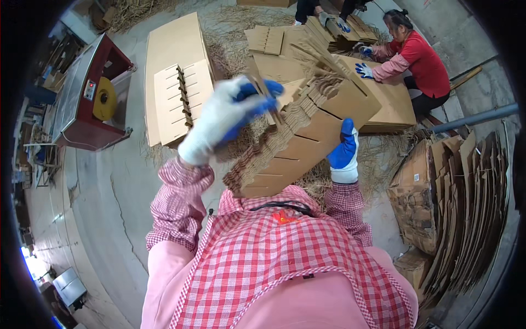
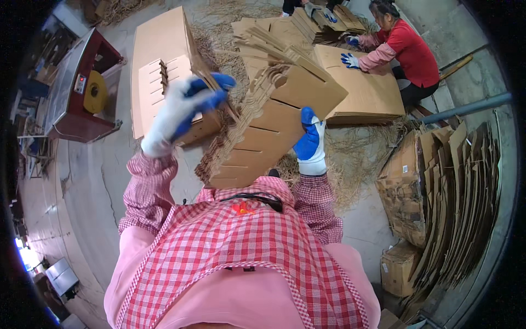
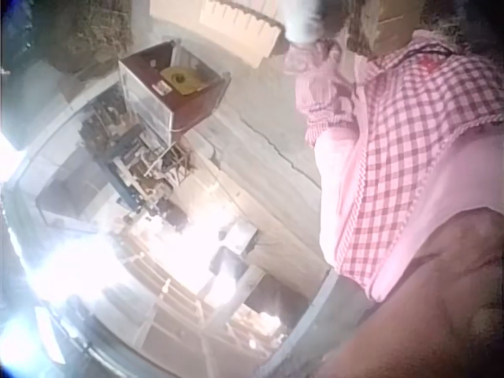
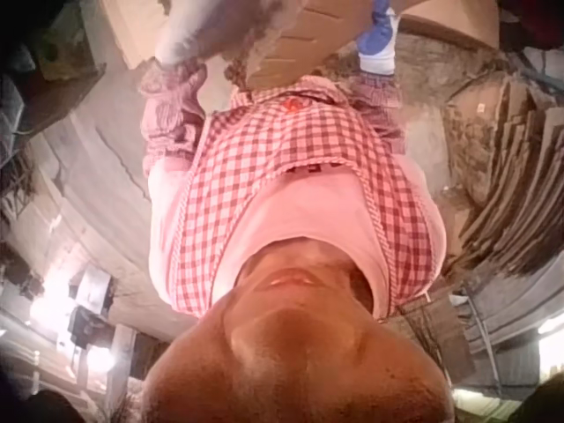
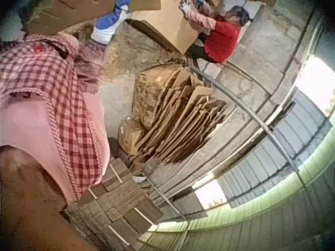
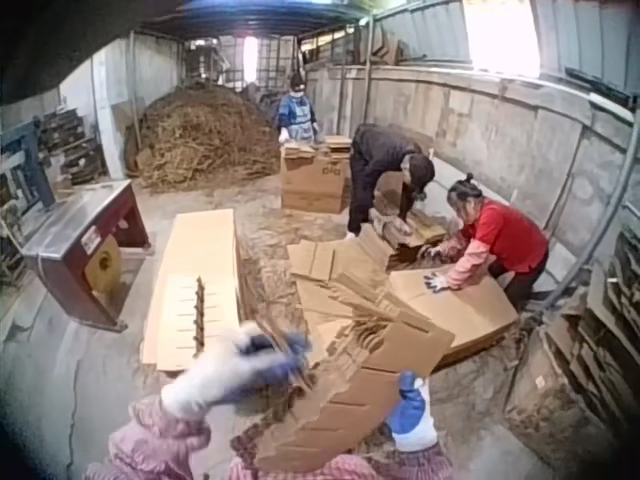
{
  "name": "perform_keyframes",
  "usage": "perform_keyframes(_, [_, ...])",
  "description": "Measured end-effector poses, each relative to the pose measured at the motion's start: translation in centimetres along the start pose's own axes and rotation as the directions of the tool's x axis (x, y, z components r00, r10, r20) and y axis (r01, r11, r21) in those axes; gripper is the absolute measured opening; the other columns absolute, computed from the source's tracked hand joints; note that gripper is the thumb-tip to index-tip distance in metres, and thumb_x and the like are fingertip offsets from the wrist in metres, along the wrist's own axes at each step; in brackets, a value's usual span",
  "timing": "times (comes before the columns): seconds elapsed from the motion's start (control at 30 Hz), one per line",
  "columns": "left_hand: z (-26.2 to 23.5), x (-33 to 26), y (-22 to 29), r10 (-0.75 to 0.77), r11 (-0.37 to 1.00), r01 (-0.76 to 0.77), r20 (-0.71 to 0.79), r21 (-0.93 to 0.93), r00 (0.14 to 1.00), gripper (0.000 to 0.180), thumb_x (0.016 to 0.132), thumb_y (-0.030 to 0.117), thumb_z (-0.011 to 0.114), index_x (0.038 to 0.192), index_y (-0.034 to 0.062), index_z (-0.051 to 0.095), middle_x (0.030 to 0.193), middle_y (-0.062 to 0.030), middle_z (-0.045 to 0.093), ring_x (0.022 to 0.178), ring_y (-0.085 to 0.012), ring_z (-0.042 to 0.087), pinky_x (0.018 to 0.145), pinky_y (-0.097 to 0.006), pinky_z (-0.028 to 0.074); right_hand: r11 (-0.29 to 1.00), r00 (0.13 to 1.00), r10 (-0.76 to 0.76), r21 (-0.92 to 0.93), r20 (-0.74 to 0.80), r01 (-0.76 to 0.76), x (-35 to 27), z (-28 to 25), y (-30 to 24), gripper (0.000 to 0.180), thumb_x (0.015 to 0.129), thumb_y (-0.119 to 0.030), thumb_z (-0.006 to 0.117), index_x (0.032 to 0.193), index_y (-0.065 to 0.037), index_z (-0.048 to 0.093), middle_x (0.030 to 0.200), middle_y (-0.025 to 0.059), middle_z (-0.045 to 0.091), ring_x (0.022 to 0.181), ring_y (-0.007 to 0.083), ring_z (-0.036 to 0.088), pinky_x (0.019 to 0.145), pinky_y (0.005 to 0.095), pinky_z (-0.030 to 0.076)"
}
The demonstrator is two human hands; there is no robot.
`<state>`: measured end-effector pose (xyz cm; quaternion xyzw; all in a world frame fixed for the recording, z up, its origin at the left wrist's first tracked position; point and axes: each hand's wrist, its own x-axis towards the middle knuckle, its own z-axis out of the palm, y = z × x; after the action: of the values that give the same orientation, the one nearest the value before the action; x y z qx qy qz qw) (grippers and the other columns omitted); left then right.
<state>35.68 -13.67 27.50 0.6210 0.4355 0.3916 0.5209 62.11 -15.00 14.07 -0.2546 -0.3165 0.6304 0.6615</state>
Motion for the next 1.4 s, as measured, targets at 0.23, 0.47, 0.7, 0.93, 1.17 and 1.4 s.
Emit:
perform_keyframes(0.23, [3.5, 0.6, 2.1, 0.46, 0.848, -0.361, -0.199, 0.388, 0.866, 0.03, 0.078, 0.019, 0.069, 0.097, -0.0033, 0.061, 0.074, -0.0101, 0.064, 0.06, -0.0149, 0.062, 0.054, -0.028, 0.048, 0.997, 0.999, -0.035, -0.064, -0.015, 0.034, -0.3, 2.9, 0.1, 0.037, 0.084, -0.012, 0.062, 0.118, -0.004, 0.049, 0.104, 0.0037, 0.059, 0.093, 0.0159, 0.059, 0.081, 0.0323, 0.049])
perform_keyframes(0.47, [3.8, 1.6, 1.0, 0.253, 0.964, -0.222, -0.258, 0.144, 0.932, 0.018, 0.082, 0.014, 0.061, 0.084, -0.0034, 0.065, 0.066, -0.0109, 0.064, 0.057, -0.0129, 0.06, 0.053, -0.028, 0.046, 0.983, 0.999, -0.048, -0.178, 0.004, 0.048, -0.6, 2.0, 0.1, 0.048, 0.092, -0.026, 0.054, 0.131, -0.006, 0.036, 0.125, 0.011, 0.05, 0.112, 0.0269, 0.053, 0.094, 0.0438, 0.046])
perform_keyframes(0.7, [2.5, 0.6, -0.1, 0.092, 0.971, -0.139, -0.232, -0.195, 0.968, 0.023, 0.082, 0.013, 0.065, 0.097, -0.0036, 0.063, 0.083, -0.0053, 0.065, 0.07, -0.0136, 0.059, 0.067, -0.024, 0.048, 0.976, 1.0, -0.029, -0.217, -0.006, 0.027, -0.6, 1.3, -0.2, 0.044, 0.092, -0.024, 0.053, 0.129, -0.006, 0.038, 0.124, 0.0107, 0.05, 0.111, 0.0253, 0.054, 0.094, 0.0427, 0.046])
perform_keyframes(0.93, [4.3, 0.4, 2.3, 0.262, 0.957, -0.216, -0.252, 0.194, 0.932, 0.028, 0.086, 0.025, 0.061, 0.098, -0.0002, 0.059, 0.084, -0.005, 0.061, 0.075, -0.0104, 0.056, 0.064, -0.026, 0.045, 0.915, 0.974, -0.121, -0.403, -0.19, 0.035, -1.5, 5.1, -1.0, 0.02, 0.081, -0.012, 0.064, 0.099, -0.006, 0.059, 0.085, -0.0055, 0.058, 0.066, 0.0023, 0.05, 0.058, 0.017, 0.037])
perform_keyframes(1.17, [4.1, 3.7, -1.7, 0.047, 0.743, -0.373, -0.512, -0.556, 0.858, 0.043, 0.096, 0.04, 0.043, 0.113, 0.0007, 0.05, 0.095, -0.0084, 0.061, 0.083, -0.0141, 0.057, 0.076, -0.027, 0.046, 0.983, 0.972, -0.037, -0.181, -0.233, -0.005, -1.6, 6.0, -0.5, 0.04, 0.072, -0.002, 0.071, 0.109, -0.003, 0.054, 0.093, 0.0036, 0.061, 0.076, 0.0133, 0.059, 0.064, 0.0261, 0.05])
perform_keyframes(1.4, [3.9, 5.2, -1.1, -0.05, 0.631, -0.407, -0.558, -0.661, 0.828, 0.048, 0.097, 0.039, 0.038, 0.115, -0.0044, 0.048, 0.068, -0.0026, 0.046, 0.065, -0.0149, 0.05, 0.069, -0.03, 0.047, 0.844, 0.97, -0.197, -0.528, -0.143, 0.094, -2.1, 5.3, 1.8, 0.069, 0.061, -0.001, 0.082, 0.119, 0.001, 0.045, 0.107, 0.0128, 0.061, 0.094, 0.0223, 0.062, 0.081, 0.0357, 0.052])
